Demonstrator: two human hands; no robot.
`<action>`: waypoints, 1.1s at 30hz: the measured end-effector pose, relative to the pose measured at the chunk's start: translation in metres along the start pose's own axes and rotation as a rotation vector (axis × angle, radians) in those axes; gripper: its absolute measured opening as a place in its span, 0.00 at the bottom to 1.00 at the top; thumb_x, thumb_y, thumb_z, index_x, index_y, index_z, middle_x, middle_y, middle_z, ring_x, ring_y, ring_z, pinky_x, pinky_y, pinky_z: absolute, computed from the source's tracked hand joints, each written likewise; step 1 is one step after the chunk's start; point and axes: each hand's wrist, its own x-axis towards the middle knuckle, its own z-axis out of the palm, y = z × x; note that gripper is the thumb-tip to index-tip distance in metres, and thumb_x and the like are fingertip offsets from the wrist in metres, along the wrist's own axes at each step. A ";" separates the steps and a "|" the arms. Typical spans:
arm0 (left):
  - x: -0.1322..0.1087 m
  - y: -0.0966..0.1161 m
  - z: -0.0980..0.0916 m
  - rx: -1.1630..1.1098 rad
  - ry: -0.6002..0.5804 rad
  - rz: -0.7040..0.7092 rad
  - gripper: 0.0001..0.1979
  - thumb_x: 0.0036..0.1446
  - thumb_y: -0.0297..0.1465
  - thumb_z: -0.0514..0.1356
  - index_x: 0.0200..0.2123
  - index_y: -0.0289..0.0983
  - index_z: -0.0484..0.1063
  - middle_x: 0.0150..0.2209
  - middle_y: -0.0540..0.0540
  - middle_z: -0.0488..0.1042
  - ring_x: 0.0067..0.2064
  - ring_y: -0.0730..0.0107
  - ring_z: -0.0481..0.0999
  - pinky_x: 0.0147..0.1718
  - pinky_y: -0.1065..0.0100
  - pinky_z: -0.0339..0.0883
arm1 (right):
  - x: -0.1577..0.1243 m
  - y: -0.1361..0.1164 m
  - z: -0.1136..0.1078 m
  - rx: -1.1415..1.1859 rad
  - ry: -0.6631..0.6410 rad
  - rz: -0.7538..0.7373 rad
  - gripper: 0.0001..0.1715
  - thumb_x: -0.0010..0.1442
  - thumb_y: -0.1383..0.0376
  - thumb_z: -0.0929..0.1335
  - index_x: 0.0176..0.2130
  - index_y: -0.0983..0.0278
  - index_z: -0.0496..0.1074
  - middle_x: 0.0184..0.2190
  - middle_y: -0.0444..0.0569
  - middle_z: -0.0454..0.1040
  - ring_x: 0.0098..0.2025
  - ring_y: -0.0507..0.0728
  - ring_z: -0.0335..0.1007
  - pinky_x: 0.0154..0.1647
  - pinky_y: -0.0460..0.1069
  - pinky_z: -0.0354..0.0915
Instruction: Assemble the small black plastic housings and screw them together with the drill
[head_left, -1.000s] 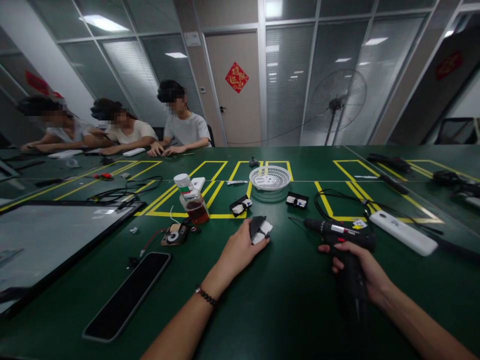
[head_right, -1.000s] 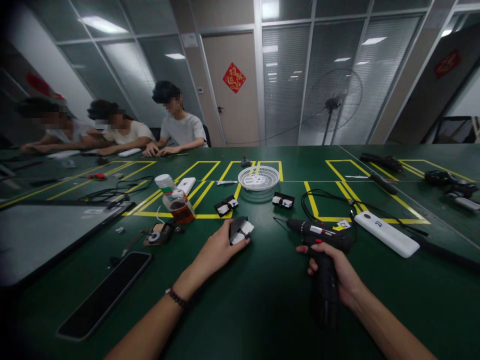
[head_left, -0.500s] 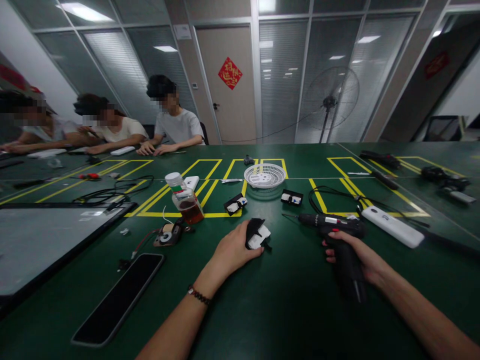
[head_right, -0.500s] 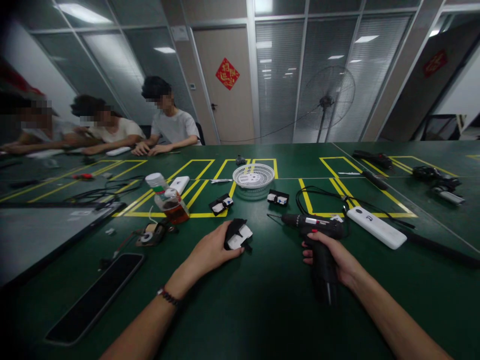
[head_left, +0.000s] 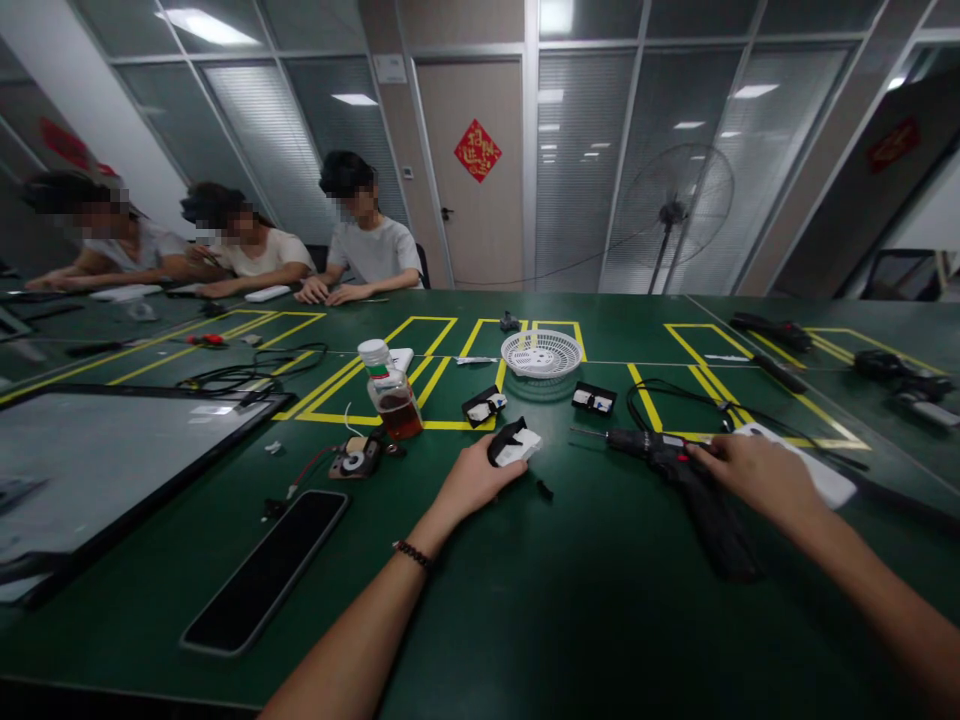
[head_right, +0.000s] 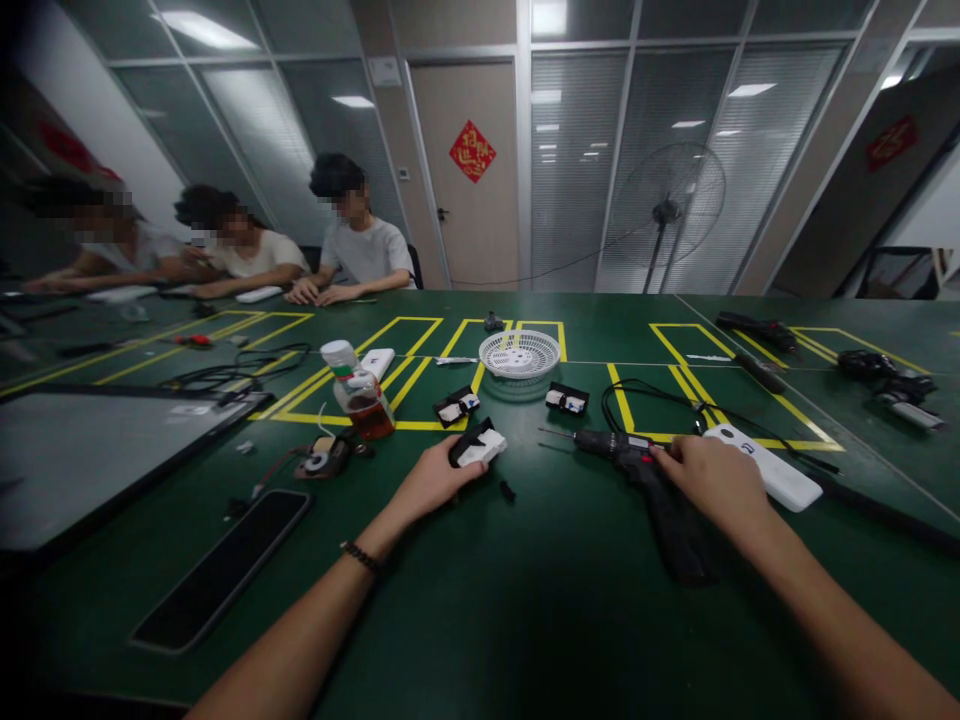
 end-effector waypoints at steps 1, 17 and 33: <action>0.001 0.000 0.002 -0.092 -0.025 -0.057 0.32 0.44 0.41 0.68 0.52 0.36 0.69 0.34 0.43 0.76 0.23 0.69 0.72 0.22 0.69 0.66 | -0.003 -0.015 -0.004 0.037 0.068 -0.092 0.27 0.57 0.44 0.64 0.33 0.64 0.77 0.25 0.56 0.73 0.28 0.62 0.68 0.26 0.52 0.57; -0.006 0.002 0.016 -0.557 -0.194 -0.010 0.32 0.46 0.34 0.68 0.55 0.37 0.64 0.41 0.42 0.71 0.34 0.68 0.74 0.25 0.71 0.72 | 0.022 -0.192 0.066 1.110 -0.230 -0.533 0.23 0.58 0.54 0.69 0.49 0.63 0.75 0.35 0.49 0.77 0.27 0.54 0.70 0.32 0.51 0.68; -0.011 0.008 0.016 -0.378 -0.119 0.141 0.33 0.45 0.36 0.69 0.55 0.38 0.66 0.47 0.40 0.73 0.43 0.59 0.75 0.41 0.60 0.72 | 0.018 -0.187 0.079 1.441 -0.365 -0.261 0.25 0.49 0.57 0.75 0.44 0.63 0.69 0.26 0.43 0.72 0.26 0.53 0.69 0.27 0.49 0.69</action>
